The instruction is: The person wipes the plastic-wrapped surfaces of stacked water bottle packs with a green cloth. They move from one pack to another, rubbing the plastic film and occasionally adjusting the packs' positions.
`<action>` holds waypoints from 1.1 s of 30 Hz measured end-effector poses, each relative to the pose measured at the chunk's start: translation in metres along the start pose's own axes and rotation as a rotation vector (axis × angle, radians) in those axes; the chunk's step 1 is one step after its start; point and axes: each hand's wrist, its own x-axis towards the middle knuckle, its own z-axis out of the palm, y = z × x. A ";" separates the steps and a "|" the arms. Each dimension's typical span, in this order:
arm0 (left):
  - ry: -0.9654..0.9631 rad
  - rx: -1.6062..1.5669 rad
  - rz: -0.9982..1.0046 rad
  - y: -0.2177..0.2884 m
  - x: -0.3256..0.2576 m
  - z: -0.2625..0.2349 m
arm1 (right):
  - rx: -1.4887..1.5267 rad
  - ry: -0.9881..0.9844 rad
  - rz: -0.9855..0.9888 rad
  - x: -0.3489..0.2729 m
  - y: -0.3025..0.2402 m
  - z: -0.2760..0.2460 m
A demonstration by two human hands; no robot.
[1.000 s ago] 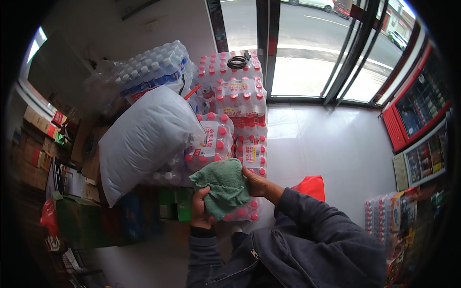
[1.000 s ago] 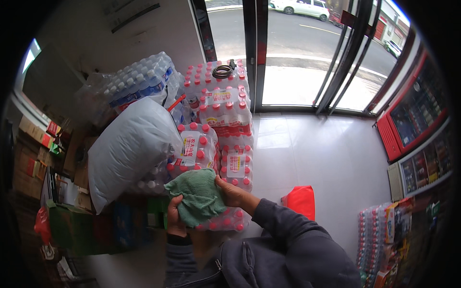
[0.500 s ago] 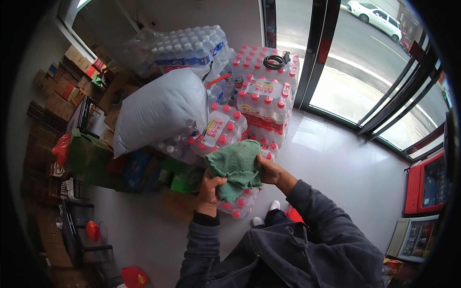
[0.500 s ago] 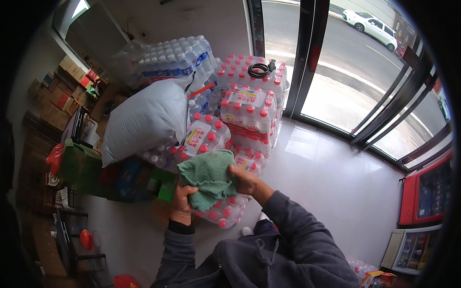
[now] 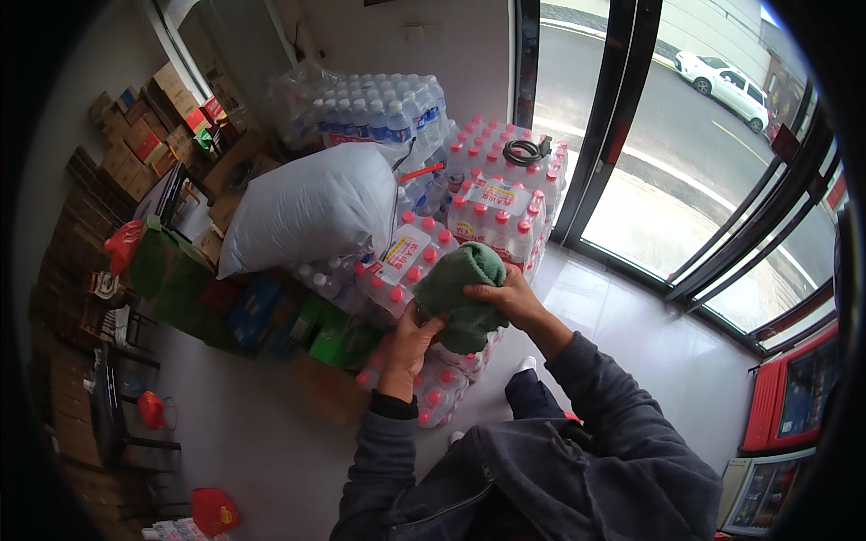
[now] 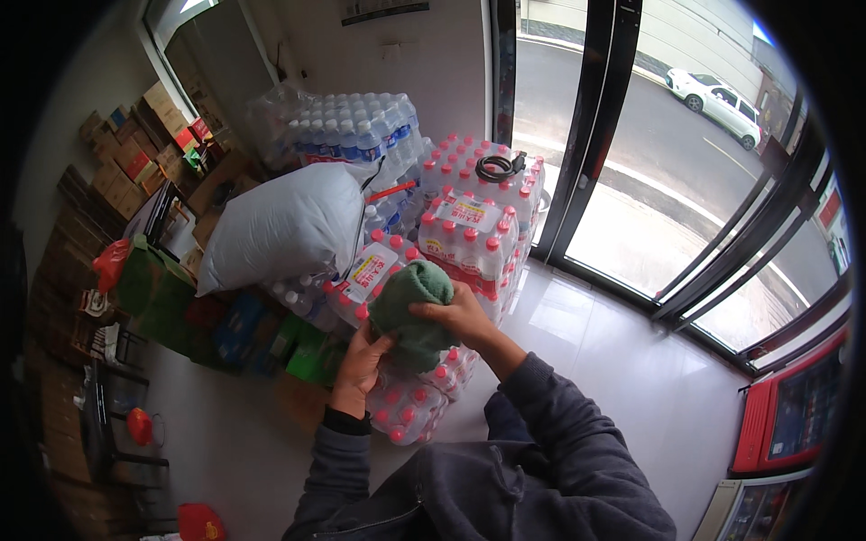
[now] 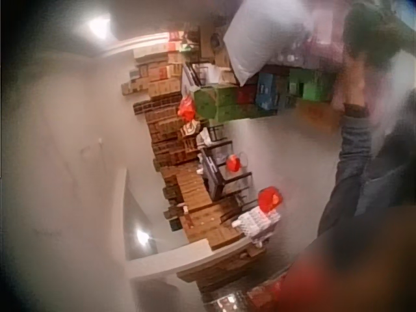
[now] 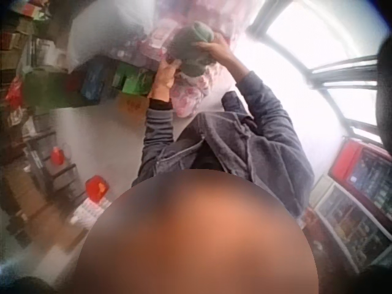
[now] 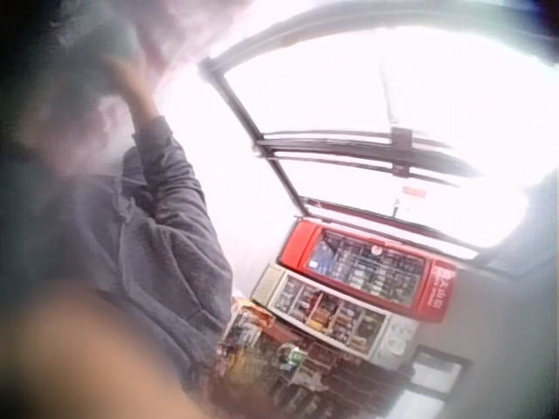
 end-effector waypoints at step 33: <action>0.444 0.514 0.647 0.018 0.315 0.189 | 0.707 -0.215 0.499 0.251 -0.097 -0.312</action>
